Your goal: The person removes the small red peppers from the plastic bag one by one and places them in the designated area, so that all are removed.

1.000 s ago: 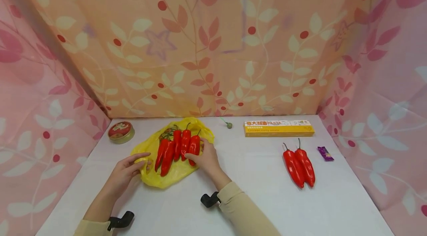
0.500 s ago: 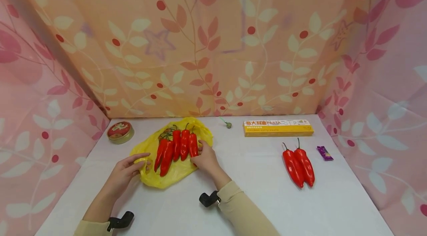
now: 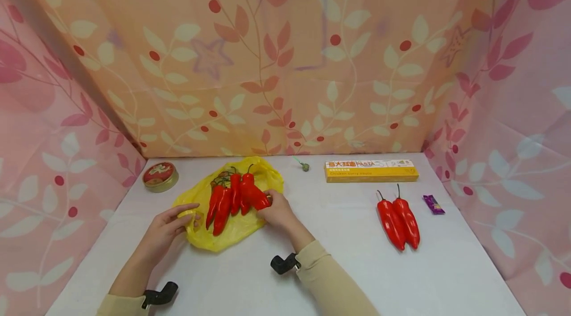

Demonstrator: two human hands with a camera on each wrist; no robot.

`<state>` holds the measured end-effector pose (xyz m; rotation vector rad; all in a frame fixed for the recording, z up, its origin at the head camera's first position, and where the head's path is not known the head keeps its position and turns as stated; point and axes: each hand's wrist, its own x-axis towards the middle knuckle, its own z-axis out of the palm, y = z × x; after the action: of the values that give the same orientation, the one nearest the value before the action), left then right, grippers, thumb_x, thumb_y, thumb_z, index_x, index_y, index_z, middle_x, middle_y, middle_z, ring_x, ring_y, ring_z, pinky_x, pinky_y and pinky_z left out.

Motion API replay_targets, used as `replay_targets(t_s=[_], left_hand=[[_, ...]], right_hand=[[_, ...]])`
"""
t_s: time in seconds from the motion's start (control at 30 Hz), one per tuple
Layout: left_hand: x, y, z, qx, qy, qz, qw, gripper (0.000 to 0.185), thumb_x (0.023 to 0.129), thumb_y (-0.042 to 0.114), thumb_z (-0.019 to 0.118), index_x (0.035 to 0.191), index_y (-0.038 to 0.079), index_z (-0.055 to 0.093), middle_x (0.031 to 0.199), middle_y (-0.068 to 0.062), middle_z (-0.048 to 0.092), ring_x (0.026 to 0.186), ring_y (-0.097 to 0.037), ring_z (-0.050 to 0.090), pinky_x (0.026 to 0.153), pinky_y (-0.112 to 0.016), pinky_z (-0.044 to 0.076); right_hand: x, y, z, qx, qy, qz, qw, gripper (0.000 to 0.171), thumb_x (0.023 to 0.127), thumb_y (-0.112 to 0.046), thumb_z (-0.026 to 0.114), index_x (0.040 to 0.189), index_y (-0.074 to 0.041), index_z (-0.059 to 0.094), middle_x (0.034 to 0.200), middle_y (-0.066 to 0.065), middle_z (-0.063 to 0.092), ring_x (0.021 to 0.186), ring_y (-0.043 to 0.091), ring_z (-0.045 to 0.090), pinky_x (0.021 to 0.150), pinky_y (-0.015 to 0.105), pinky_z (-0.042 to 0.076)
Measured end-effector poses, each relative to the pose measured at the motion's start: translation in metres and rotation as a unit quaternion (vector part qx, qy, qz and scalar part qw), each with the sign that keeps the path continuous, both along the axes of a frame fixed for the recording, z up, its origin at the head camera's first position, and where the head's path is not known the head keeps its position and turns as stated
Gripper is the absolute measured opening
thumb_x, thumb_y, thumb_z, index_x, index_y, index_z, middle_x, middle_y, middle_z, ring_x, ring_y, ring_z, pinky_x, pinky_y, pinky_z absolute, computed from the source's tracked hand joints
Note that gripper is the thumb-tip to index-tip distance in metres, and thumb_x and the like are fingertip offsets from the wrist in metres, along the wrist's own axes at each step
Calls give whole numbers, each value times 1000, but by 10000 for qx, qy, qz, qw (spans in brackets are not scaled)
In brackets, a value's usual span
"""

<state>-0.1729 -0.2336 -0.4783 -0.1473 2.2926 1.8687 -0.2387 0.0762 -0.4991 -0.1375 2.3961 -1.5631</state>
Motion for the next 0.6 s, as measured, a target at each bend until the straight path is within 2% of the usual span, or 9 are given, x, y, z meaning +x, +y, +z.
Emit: replay_targets(t_s=[0.07,0.13,0.27,0.37,0.6], left_hand=[[0,0,0,-21,-10,13,10000,39,103,27,60,138,11,61,123,-11,69,110,-17,64,90,-19,53],[0,1,0,-30,-62,54,10000,38,102,27,60,137,12,62,123,-11,69,111,-18,63,90,-19,53],[0,1,-1,-52,-87,47,9999,39,102,27,60,138,12,61,124,-12,69,111,-19,63,90,-19,53],[-1,1,-1,-48,-100,43,9999,39,102,27,60,138,12,61,123,-11,69,110,-18,63,90,-19,53],[0,-1,1,-54,7,-15,10000,40,103,28,60,139,11,60,122,-11,70,109,-16,64,90,-19,53]], right_hand=[[1,3,0,-126,119,122,9998,41,81,-8,76,120,-7,63,111,9,66,93,24,60,77,33,56],[2,6,-1,-266,107,220,9993,36,84,-11,76,118,-9,63,107,8,67,86,22,62,74,31,56],[8,11,1,-473,-37,333,9983,41,90,-31,75,124,-13,59,103,7,67,79,23,65,70,34,59],[14,16,4,-633,52,323,9975,48,93,-43,71,129,-15,57,103,7,68,83,23,65,73,35,60],[29,31,18,-1148,95,-78,9933,48,97,-45,65,131,-12,60,107,12,68,89,27,65,74,32,59]])
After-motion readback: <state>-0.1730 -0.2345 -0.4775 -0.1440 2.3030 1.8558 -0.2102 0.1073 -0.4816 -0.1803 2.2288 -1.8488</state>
